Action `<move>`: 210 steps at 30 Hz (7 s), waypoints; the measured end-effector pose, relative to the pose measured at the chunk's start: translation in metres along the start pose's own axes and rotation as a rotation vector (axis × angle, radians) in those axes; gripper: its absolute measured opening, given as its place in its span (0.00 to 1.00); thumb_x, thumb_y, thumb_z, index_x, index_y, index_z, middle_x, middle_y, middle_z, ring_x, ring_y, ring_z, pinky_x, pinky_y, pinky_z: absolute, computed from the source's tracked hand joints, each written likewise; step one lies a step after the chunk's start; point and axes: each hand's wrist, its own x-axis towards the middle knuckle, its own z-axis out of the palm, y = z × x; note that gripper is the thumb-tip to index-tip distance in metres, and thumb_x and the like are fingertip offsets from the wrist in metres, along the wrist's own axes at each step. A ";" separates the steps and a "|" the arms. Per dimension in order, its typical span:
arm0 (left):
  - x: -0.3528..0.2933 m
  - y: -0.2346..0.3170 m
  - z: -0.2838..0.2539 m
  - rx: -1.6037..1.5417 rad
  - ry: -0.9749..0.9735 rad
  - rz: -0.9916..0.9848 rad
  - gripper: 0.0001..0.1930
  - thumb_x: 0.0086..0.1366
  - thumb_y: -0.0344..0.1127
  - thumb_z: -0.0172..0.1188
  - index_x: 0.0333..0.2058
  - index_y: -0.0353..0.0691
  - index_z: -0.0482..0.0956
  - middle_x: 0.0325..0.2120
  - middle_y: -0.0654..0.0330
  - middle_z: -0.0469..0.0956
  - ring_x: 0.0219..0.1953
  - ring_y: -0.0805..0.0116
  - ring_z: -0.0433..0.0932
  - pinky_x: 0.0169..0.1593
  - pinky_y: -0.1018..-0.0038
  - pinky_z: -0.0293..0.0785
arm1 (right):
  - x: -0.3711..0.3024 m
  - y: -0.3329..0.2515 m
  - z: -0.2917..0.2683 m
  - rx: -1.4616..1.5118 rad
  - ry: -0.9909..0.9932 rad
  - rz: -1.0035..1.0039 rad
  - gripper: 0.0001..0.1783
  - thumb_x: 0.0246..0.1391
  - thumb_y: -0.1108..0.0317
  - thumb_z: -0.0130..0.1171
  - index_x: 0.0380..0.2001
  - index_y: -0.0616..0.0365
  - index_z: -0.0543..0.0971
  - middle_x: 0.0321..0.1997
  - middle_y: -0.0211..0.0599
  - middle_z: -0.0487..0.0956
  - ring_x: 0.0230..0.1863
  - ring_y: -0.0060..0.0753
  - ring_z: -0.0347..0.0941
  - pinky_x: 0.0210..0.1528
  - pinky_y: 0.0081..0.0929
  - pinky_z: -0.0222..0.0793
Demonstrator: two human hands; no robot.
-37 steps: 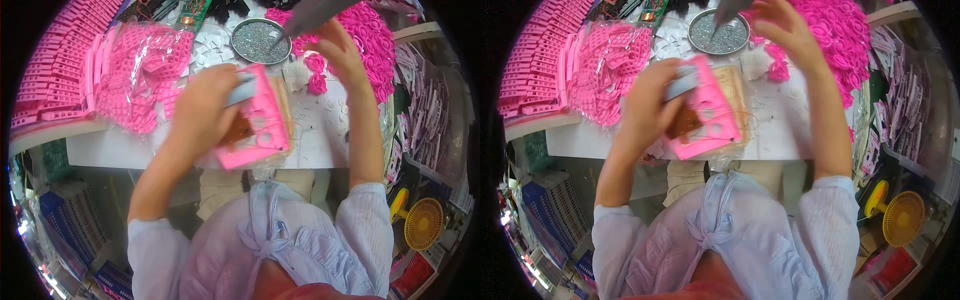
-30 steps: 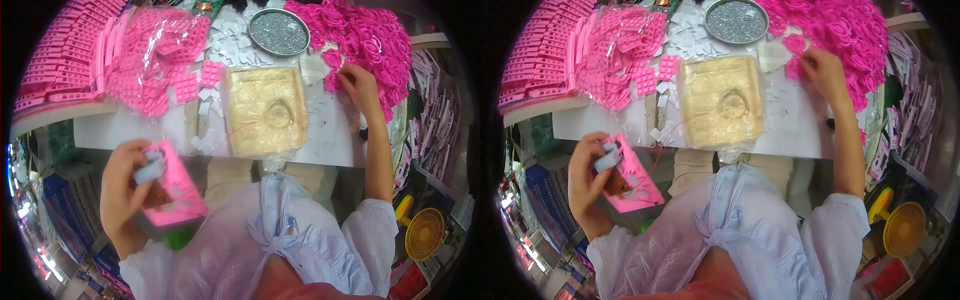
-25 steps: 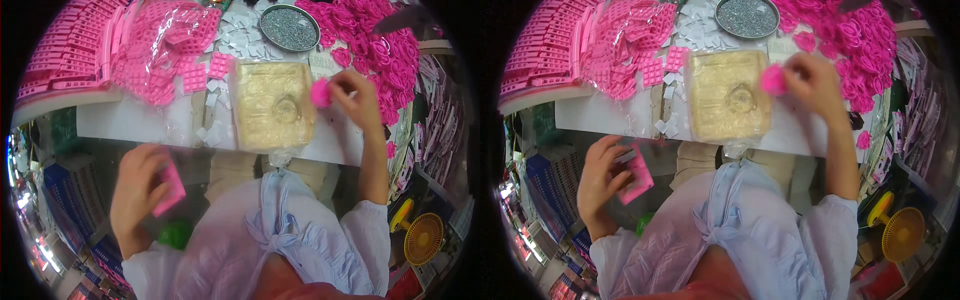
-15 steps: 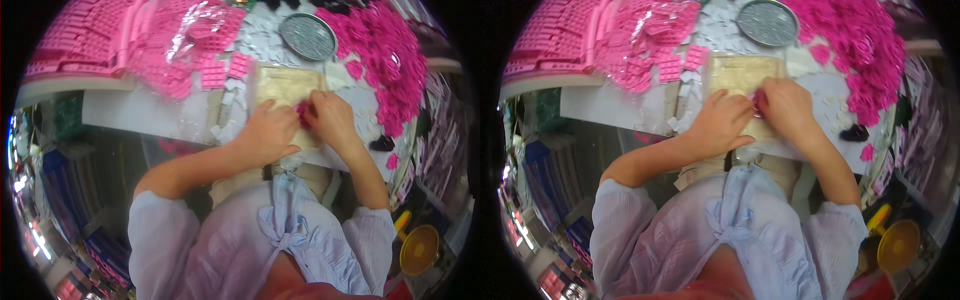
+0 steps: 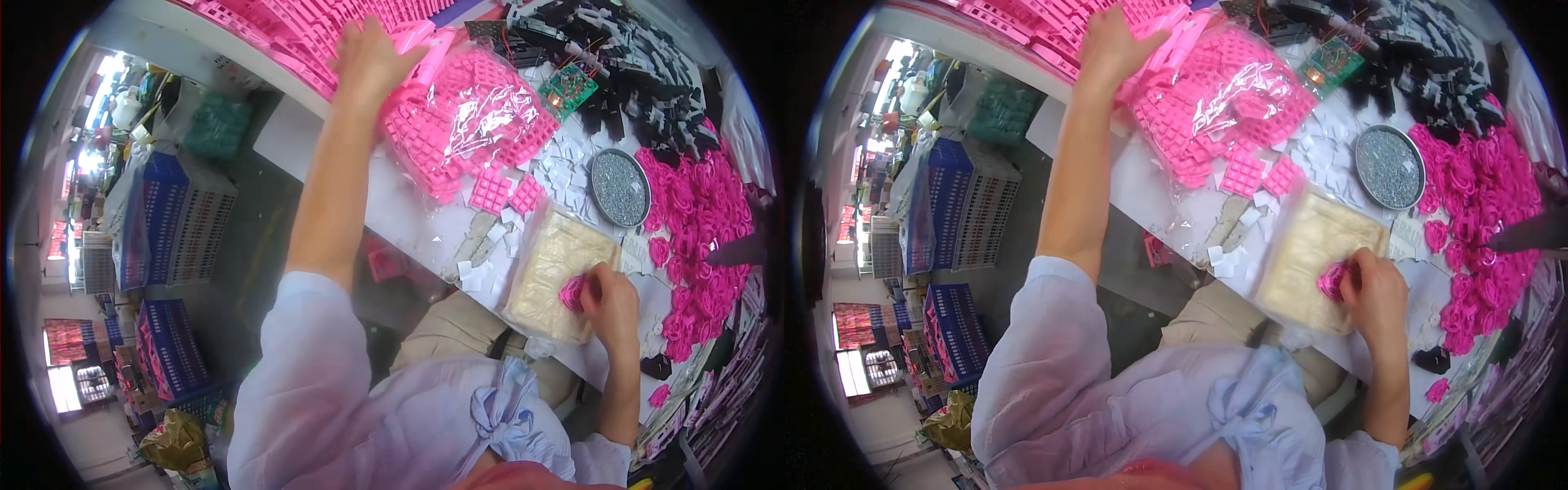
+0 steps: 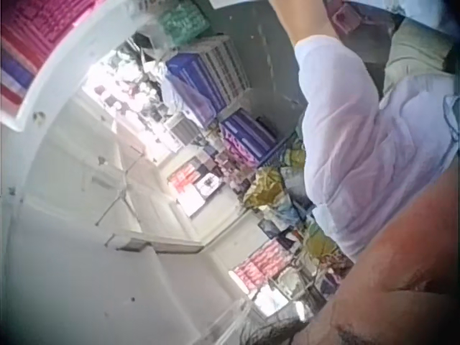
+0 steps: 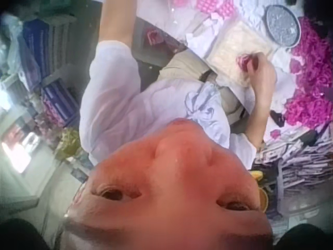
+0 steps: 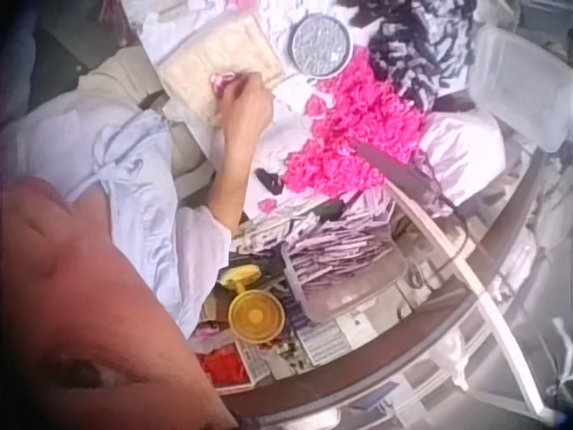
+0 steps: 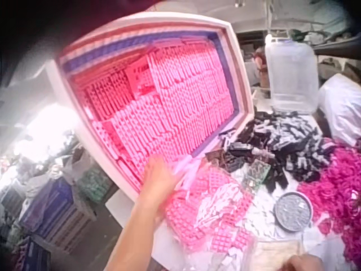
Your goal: Assembling the components of a pink toy piggy bank at a factory workbench.
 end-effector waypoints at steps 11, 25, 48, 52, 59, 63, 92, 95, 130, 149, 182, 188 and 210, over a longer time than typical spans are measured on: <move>-0.069 0.036 -0.019 -0.171 0.166 0.123 0.31 0.53 0.42 0.74 0.53 0.34 0.76 0.50 0.46 0.78 0.54 0.48 0.75 0.56 0.59 0.72 | -0.003 -0.015 -0.015 0.626 0.239 -0.070 0.25 0.51 0.70 0.68 0.54 0.61 0.76 0.38 0.37 0.80 0.37 0.30 0.76 0.43 0.27 0.73; -0.189 0.125 -0.040 -1.224 -0.603 -0.081 0.32 0.64 0.25 0.60 0.66 0.33 0.62 0.56 0.52 0.72 0.56 0.62 0.73 0.63 0.64 0.67 | -0.008 -0.003 -0.018 1.786 -0.197 0.042 0.33 0.52 0.60 0.60 0.57 0.73 0.74 0.56 0.49 0.79 0.53 0.36 0.79 0.56 0.31 0.77; -0.213 0.168 0.008 -1.376 -0.571 -0.249 0.24 0.73 0.25 0.51 0.66 0.37 0.67 0.64 0.56 0.69 0.27 0.91 0.71 0.20 0.92 0.58 | -0.252 0.276 -0.152 -0.250 0.219 0.947 0.12 0.46 0.68 0.62 0.36 0.60 0.84 0.34 0.49 0.84 0.38 0.53 0.81 0.44 0.41 0.75; -0.213 0.160 0.008 -1.365 -0.599 -0.247 0.25 0.71 0.25 0.54 0.66 0.37 0.67 0.65 0.58 0.68 0.29 0.89 0.73 0.20 0.91 0.59 | -0.234 0.193 -0.118 0.057 0.256 0.728 0.13 0.46 0.70 0.63 0.37 0.62 0.80 0.33 0.42 0.81 0.37 0.47 0.77 0.44 0.36 0.74; -0.223 0.162 0.007 -1.359 -0.621 -0.233 0.26 0.69 0.26 0.57 0.66 0.38 0.67 0.66 0.59 0.68 0.29 0.90 0.72 0.20 0.92 0.58 | -0.246 0.164 -0.086 -0.191 0.210 0.668 0.22 0.46 0.69 0.64 0.48 0.57 0.76 0.46 0.45 0.77 0.49 0.50 0.75 0.50 0.39 0.71; -0.227 0.157 0.004 -1.344 -0.635 -0.245 0.26 0.69 0.27 0.58 0.65 0.38 0.67 0.65 0.58 0.68 0.29 0.89 0.72 0.21 0.92 0.58 | -0.244 0.178 -0.078 -0.138 0.252 0.642 0.25 0.45 0.68 0.66 0.49 0.57 0.76 0.47 0.47 0.77 0.49 0.53 0.75 0.51 0.40 0.71; -0.221 0.141 0.015 -1.329 -0.673 -0.232 0.24 0.70 0.28 0.57 0.64 0.38 0.68 0.61 0.60 0.72 0.36 0.87 0.75 0.23 0.92 0.60 | -0.260 0.310 -0.150 -0.570 0.331 1.052 0.23 0.48 0.67 0.64 0.50 0.56 0.81 0.40 0.54 0.84 0.43 0.53 0.82 0.49 0.42 0.75; -0.220 0.149 -0.001 -1.274 -0.718 -0.268 0.23 0.71 0.31 0.57 0.63 0.38 0.68 0.60 0.58 0.71 0.42 0.79 0.77 0.27 0.91 0.66 | -0.242 0.267 -0.178 -0.059 0.596 0.827 0.21 0.51 0.69 0.63 0.50 0.58 0.82 0.42 0.46 0.84 0.46 0.43 0.81 0.51 0.35 0.74; -0.223 0.158 0.014 -2.283 -0.909 -0.385 0.20 0.78 0.42 0.46 0.57 0.30 0.70 0.52 0.53 0.76 0.52 0.63 0.78 0.58 0.63 0.75 | -0.023 -0.020 -0.079 0.482 0.601 -0.090 0.30 0.53 0.70 0.64 0.60 0.66 0.72 0.56 0.44 0.79 0.50 0.31 0.77 0.50 0.32 0.75; -0.225 0.174 0.020 -1.339 -0.517 -0.065 0.52 0.59 0.25 0.65 0.73 0.30 0.37 0.55 0.49 0.73 0.46 0.68 0.78 0.45 0.76 0.79 | -0.025 -0.035 -0.019 1.225 0.194 -0.122 0.26 0.63 0.67 0.60 0.61 0.66 0.71 0.54 0.37 0.77 0.54 0.25 0.73 0.57 0.28 0.69; -0.199 0.169 0.019 -1.605 -0.289 -0.349 0.12 0.76 0.38 0.53 0.49 0.34 0.70 0.38 0.60 0.80 0.34 0.80 0.79 0.37 0.80 0.77 | -0.038 -0.012 -0.015 1.478 -0.029 0.192 0.31 0.52 0.78 0.69 0.60 0.70 0.72 0.53 0.41 0.81 0.51 0.27 0.79 0.54 0.27 0.76; -0.191 0.167 0.014 -1.649 -0.396 -0.307 0.14 0.77 0.39 0.51 0.51 0.34 0.70 0.39 0.61 0.80 0.38 0.77 0.78 0.39 0.78 0.76 | -0.039 -0.009 -0.016 1.499 0.059 0.222 0.28 0.53 0.77 0.67 0.58 0.71 0.74 0.53 0.42 0.82 0.49 0.30 0.80 0.50 0.30 0.79; -0.166 0.147 0.012 -1.432 -0.482 0.424 0.14 0.63 0.26 0.63 0.48 0.34 0.80 0.42 0.57 0.84 0.46 0.65 0.82 0.50 0.67 0.76 | -0.008 0.038 -0.023 0.905 0.169 -0.010 0.22 0.52 0.74 0.67 0.52 0.62 0.81 0.51 0.38 0.84 0.52 0.29 0.79 0.53 0.27 0.75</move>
